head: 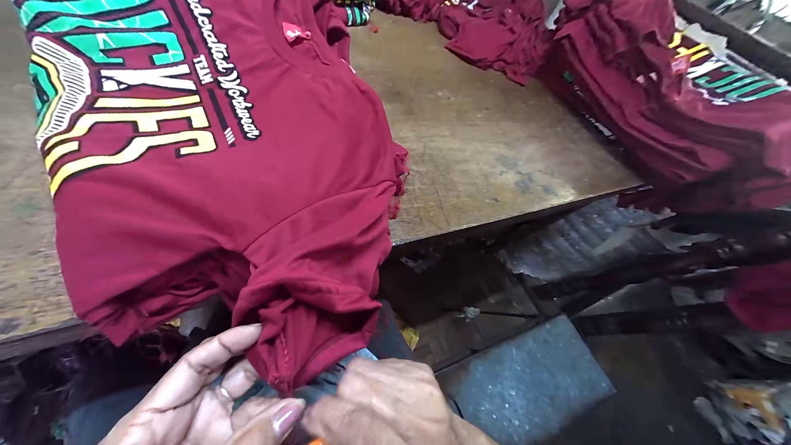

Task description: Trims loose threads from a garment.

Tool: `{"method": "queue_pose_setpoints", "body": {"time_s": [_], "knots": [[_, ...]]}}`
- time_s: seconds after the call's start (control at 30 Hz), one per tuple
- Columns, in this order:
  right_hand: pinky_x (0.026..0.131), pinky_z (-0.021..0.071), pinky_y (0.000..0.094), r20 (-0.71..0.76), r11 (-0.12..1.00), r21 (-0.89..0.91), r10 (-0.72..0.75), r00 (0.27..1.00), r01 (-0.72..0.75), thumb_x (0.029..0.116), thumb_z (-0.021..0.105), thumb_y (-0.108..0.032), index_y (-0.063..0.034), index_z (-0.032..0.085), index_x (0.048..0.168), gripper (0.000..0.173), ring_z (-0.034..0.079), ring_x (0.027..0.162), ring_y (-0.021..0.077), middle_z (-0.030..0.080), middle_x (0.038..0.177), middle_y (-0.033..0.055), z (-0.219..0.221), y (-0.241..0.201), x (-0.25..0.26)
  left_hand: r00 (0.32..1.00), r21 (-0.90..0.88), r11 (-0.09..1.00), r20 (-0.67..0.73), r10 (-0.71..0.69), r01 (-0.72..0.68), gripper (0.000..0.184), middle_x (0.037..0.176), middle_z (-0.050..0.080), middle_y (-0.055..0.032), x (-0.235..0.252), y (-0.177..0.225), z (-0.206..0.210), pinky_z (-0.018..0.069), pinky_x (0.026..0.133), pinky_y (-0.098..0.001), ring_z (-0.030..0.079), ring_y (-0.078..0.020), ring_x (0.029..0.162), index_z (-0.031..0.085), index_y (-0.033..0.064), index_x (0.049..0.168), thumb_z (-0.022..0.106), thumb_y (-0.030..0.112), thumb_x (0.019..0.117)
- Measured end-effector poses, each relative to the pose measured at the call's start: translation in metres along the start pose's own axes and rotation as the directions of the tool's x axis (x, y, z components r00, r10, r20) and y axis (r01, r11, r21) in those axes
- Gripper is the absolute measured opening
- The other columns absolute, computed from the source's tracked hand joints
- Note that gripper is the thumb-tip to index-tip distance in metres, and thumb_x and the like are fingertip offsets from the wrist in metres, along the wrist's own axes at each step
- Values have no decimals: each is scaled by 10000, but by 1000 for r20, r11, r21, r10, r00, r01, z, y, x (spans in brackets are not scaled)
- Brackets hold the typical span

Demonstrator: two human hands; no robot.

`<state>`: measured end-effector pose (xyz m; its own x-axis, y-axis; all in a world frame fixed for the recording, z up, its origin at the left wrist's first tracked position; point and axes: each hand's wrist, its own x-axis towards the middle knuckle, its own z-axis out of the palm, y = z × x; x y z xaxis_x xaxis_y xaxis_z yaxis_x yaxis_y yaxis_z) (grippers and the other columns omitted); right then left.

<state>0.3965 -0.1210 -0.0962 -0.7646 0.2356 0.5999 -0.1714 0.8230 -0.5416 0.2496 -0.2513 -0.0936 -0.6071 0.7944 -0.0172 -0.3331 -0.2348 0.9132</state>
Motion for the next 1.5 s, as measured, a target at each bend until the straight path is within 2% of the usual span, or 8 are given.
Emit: {"method": "queue_pose_setpoints", "body": {"time_s": [0.07, 0.2, 0.4, 1.03, 1.2, 1.3, 1.37, 1.5], "knots": [[683, 564, 327, -12, 994, -85, 71, 997, -72, 1049, 512, -476, 10, 724, 1126, 536, 687, 768, 204, 718, 852, 131, -11, 3, -5, 1000, -15, 1000, -4, 25, -25, 611, 1256, 668, -151, -1, 0, -3, 649, 829, -407, 722, -265, 1027, 535, -83, 1327, 764, -92, 761], [844, 598, 286, -79, 938, -340, 45, 996, -70, 1087, 491, -309, -24, 721, 1188, 380, 729, 971, 180, 758, 1087, 131, -20, 13, -19, 1000, -20, 1000, -13, -5, 4, 638, 1284, 647, -175, -4, 7, -4, 635, 869, -416, 704, -283, 1071, 497, -101, 1367, 757, -104, 785], [605, 501, 259, -92, 949, -313, 8, 996, -37, 1056, 546, -307, -7, 735, 1143, 365, 598, 680, 142, 641, 757, 56, -10, 14, -14, 999, -47, 999, -37, -17, 15, 621, 1273, 650, -191, -8, 8, 0, 609, 912, -420, 686, -286, 1103, 499, -110, 1354, 761, -91, 792], [617, 521, 270, -126, 924, -381, -63, 990, 10, 1039, 575, -253, -22, 752, 1016, 292, 645, 698, 139, 702, 779, 55, -3, 14, -3, 999, 8, 1000, -38, 6, -6, 659, 1293, 655, -198, -15, 10, 2, 644, 858, -418, 696, -301, 1115, 470, -135, 1376, 746, -136, 778], [683, 573, 290, -91, 975, -222, -7, 996, -14, 1078, 513, -282, 0, 732, 1070, 357, 700, 770, 159, 735, 850, 93, -14, 14, -3, 1000, -5, 1000, -13, 9, -9, 675, 1327, 644, -182, -15, 13, 3, 641, 855, -400, 697, -282, 1113, 453, -129, 1409, 735, -116, 796], [701, 551, 226, -115, 984, 109, 156, 981, -143, 1098, 466, -389, 15, 698, 1043, 469, 648, 778, 79, 681, 842, 70, -16, 15, -3, 1000, -45, 999, -29, -8, 7, 476, 1265, 694, -164, -16, 13, 3, 651, 745, -366, 737, -252, 1009, 521, -86, 1363, 671, -51, 913], [689, 551, 209, -97, 926, 322, 242, 965, -200, 1020, 635, -412, 32, 690, 1007, 447, 640, 779, 49, 687, 864, 59, -14, 14, 1, 998, -57, 998, -59, 7, -10, 338, 1171, 719, -149, -15, 11, 4, 648, 768, -381, 741, -241, 953, 582, -77, 1302, 609, -43, 967], [613, 529, 189, -97, 905, 366, 267, 959, -215, 841, 861, -298, 58, 703, 961, 408, 619, 709, 43, 693, 839, 65, 0, 7, 15, 994, -35, 996, -77, 74, -77, 273, 1090, 744, -118, -12, 6, 3, 639, 805, -373, 740, -211, 907, 653, -43, 1210, 608, -93, 946]]}}
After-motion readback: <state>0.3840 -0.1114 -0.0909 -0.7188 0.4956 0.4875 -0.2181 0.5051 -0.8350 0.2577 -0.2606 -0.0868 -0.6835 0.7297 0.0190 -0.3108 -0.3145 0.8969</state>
